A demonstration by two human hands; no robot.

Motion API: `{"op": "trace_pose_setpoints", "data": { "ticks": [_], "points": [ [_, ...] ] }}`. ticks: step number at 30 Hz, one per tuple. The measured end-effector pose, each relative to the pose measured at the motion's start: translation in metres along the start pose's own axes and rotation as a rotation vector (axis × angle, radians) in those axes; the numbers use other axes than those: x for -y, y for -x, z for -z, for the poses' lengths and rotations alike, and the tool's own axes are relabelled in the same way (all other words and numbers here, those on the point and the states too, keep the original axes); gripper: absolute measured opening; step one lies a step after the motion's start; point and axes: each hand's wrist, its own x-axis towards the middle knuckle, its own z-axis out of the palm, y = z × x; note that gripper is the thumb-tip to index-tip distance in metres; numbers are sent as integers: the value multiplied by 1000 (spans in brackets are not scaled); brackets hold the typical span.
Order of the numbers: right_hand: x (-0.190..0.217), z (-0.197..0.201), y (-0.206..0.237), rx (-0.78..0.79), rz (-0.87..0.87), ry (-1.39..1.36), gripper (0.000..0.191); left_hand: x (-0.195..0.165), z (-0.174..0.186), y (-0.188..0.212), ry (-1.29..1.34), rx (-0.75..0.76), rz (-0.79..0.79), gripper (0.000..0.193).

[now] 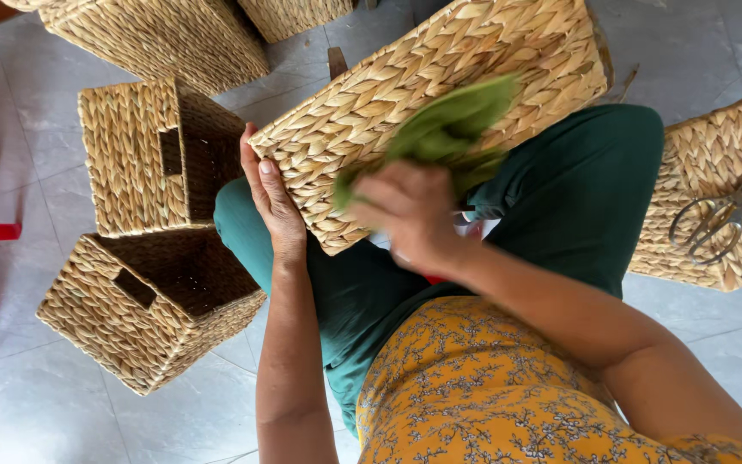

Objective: The person sits with a woven water-hyacinth basket on their lap and wipes its interior and exterior with a green cloth, turning the basket to reach different sides, then holds it up at the end. Other finished baskets and raw stalks are visible around the workspace.

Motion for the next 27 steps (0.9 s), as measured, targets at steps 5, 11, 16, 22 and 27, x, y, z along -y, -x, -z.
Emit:
{"op": "trace_pose_setpoints", "data": {
  "ticks": [5, 11, 16, 22, 27],
  "points": [
    [45, -9, 8, 163, 180, -71, 38, 0, -4, 2, 83, 4, 18, 66],
    [-30, 7, 27, 6, 178, 112, 43, -3, -1, 2, -64, 57, -15, 65],
    [-124, 61, 47, -86, -78, 345, 44, -2, 0, 2, -105, 46, -18, 65],
    [-165, 98, 55, -471, -432, 57, 43, -1, 2, 4, -73, 70, -9, 62],
    [-180, 79, 76, -666, -552, -147, 41, -33, -12, -12, -500, 7, -169, 53]
  ]
}}
